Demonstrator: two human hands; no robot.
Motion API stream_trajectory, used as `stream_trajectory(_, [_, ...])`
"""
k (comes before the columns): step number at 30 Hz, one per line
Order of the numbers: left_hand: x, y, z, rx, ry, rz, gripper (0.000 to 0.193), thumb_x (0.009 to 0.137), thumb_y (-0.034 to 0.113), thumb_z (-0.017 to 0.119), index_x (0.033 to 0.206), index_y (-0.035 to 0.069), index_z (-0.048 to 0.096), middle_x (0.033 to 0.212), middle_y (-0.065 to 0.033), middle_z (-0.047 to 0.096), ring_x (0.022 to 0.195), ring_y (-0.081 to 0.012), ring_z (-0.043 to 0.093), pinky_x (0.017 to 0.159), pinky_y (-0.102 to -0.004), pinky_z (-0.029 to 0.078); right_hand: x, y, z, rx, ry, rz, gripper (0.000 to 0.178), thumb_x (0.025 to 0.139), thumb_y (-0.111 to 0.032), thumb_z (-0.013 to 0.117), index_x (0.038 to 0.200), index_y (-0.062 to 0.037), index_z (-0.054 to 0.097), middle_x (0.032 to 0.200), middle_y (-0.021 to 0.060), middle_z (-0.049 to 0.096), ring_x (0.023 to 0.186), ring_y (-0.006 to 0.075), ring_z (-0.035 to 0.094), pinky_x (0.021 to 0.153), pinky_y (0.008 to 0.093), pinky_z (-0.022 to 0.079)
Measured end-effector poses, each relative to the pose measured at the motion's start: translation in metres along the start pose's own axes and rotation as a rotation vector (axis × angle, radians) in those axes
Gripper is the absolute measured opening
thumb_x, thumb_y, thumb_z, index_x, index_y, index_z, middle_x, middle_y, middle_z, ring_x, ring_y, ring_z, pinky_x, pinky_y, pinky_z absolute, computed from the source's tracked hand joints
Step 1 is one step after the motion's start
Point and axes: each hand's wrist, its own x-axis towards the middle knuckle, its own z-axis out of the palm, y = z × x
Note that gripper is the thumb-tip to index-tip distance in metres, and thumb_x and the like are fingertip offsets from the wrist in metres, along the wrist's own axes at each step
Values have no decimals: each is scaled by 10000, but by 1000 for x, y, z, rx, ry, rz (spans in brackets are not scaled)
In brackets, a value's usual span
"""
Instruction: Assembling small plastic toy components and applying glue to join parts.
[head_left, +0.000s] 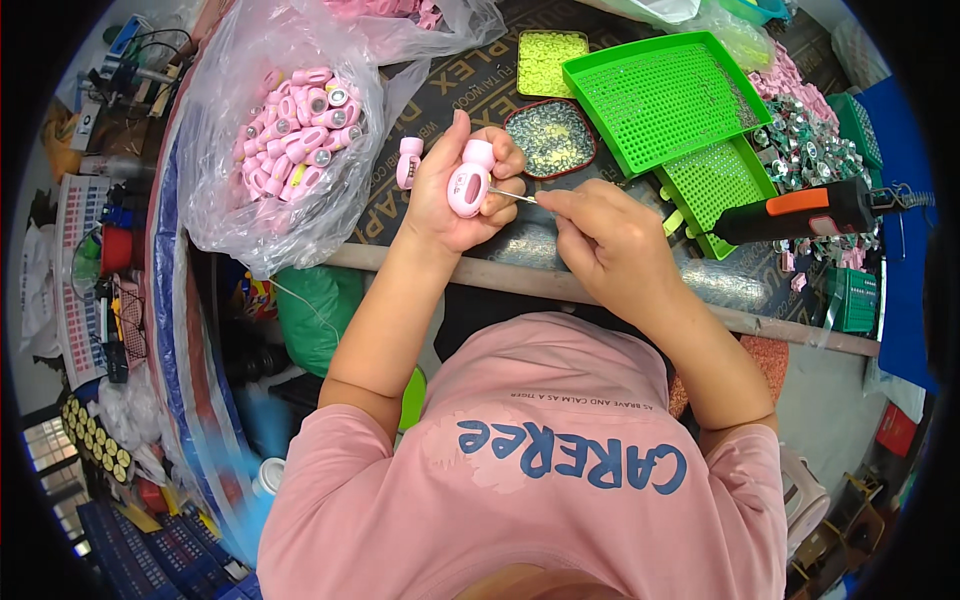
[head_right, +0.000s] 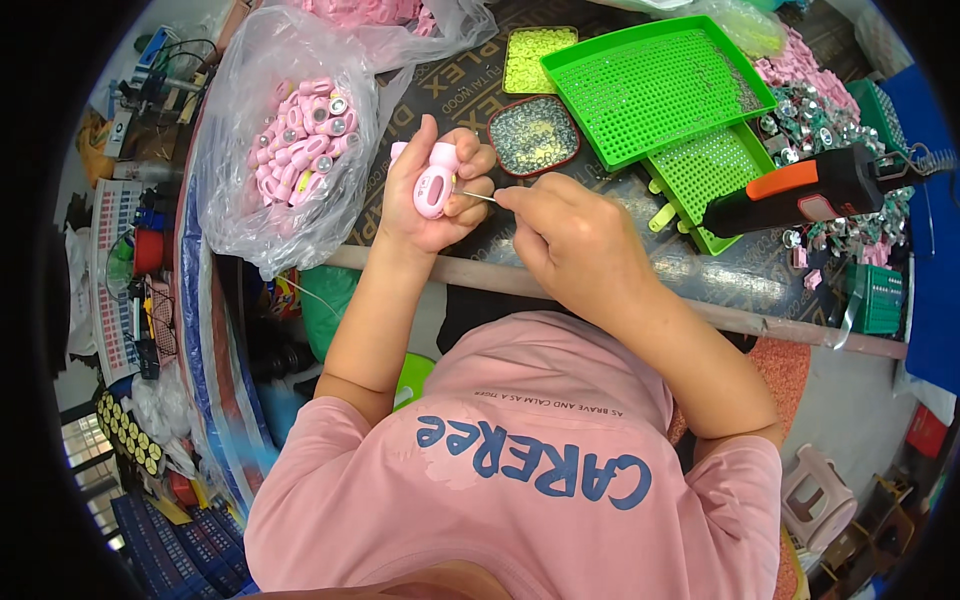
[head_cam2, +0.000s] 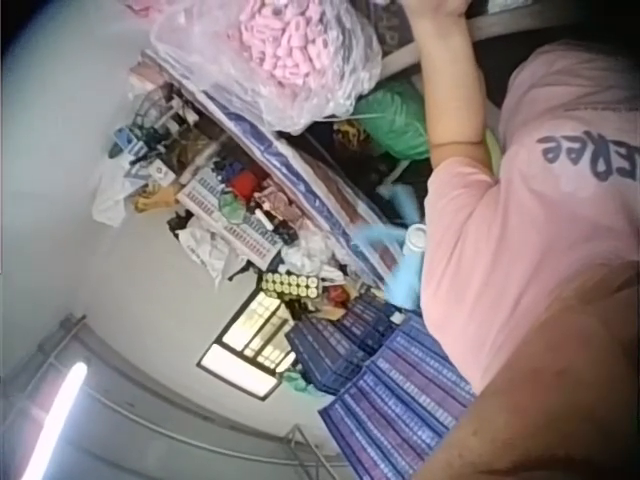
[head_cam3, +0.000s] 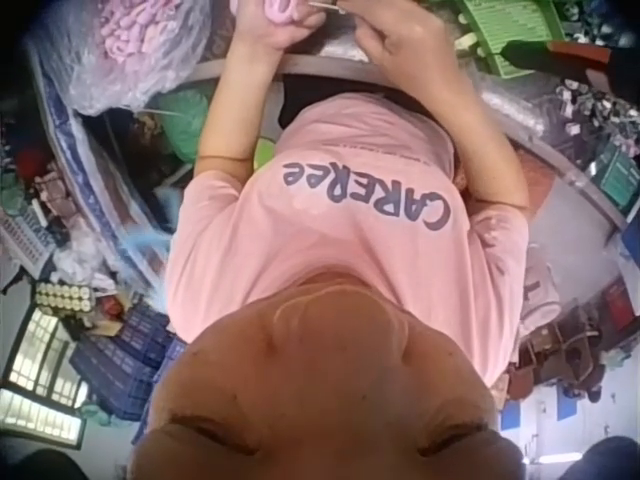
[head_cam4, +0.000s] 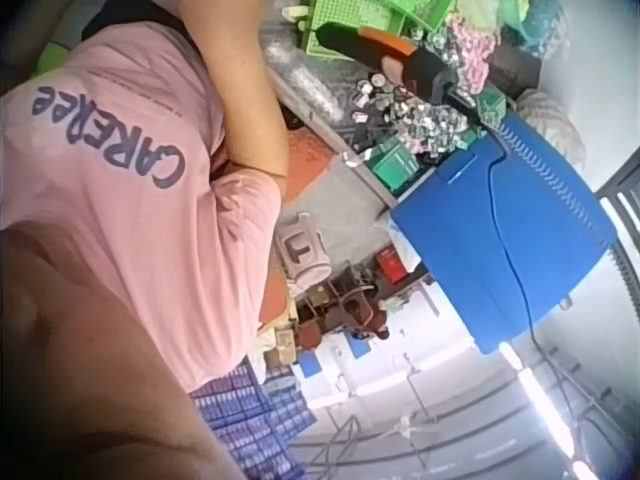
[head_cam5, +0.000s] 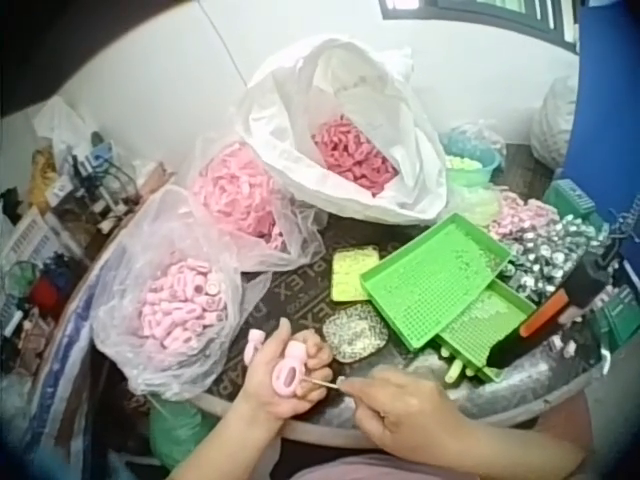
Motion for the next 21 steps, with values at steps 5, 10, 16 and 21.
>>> stream_trajectory(5, [3, -6, 3, 44, 30, 114, 534, 1077, 553, 403, 955, 59, 567, 823, -47, 497, 546, -134, 470, 462, -256, 354, -3, -2, 12, -80, 28, -44, 294, 824, -7, 686, 1116, -45, 694, 860, 125, 612, 689, 324, 654, 606, 422, 542])
stream_trajectory(10, [5, -10, 7, 106, 73, 285, 509, 1081, 524, 419, 945, 55, 560, 784, -42, 484, 546, -135, 462, 463, -256, 370, -8, -4, 19, -144, 38, -3, 299, 821, -22, 689, 1119, -41, 682, 878, 115, 610, 695, 318, 658, 610, 413, 552])
stream_trajectory(16, [3, -8, 4, 144, 92, 284, 498, 1086, 507, 416, 949, 53, 570, 765, -43, 492, 568, -149, 495, 469, -250, 401, -8, -6, 11, -133, 24, 0, 330, 811, -22, 693, 1140, -39, 675, 891, 109, 609, 680, 317, 654, 602, 407, 555])
stream_trajectory(21, [5, -10, 7, 111, 122, 376, 485, 1091, 487, 402, 947, 57, 573, 760, -44, 501, 577, -158, 500, 494, -271, 418, -10, -4, 22, -152, 63, -25, 358, 812, -16, 690, 1169, -34, 666, 896, 109, 601, 685, 308, 653, 603, 401, 556])
